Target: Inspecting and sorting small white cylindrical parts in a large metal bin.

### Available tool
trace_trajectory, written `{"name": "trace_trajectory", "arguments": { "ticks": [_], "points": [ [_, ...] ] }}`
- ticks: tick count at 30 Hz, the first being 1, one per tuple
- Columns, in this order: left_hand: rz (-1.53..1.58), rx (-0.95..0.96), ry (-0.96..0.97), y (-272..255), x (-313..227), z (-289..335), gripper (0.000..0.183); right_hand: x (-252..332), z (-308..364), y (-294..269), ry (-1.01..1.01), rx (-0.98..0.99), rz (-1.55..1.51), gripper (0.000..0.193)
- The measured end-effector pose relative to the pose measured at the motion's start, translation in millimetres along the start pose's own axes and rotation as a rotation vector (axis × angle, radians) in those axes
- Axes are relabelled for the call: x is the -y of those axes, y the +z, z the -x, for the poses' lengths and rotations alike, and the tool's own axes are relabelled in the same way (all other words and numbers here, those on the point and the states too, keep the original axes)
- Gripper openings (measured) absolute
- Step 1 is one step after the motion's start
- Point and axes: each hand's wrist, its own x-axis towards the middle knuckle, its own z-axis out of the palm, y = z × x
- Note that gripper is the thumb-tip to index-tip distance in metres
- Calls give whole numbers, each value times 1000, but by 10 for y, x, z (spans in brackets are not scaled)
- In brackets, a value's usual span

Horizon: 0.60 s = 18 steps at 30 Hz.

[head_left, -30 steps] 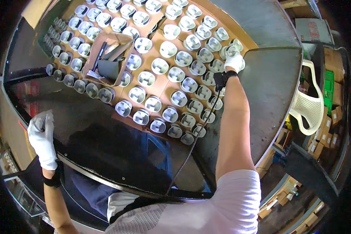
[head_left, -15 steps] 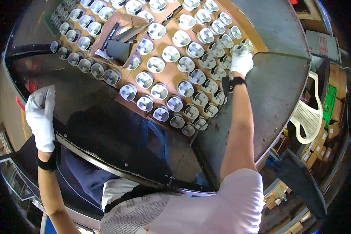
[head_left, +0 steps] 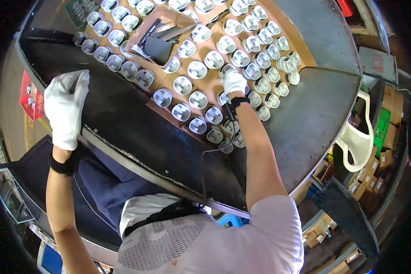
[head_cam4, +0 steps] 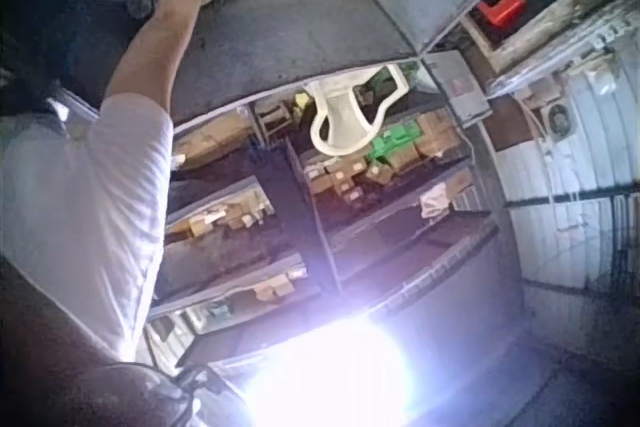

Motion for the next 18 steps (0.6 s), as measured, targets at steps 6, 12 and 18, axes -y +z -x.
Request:
{"name": "trace_trajectory", "arguments": {
  "ticks": [6,12,18],
  "points": [
    [-52,-37,40,-26,-3,31,20,-4,286,-529,-28,-121,-258,30],
    [-4,-126,131,50,102,71,16,-214,621,-1034,41,300,-1545,20],
    [15,-81,114,-60,42,90,15,-17,1003,-1653,-636,-410,-753,28]
  ]
}}
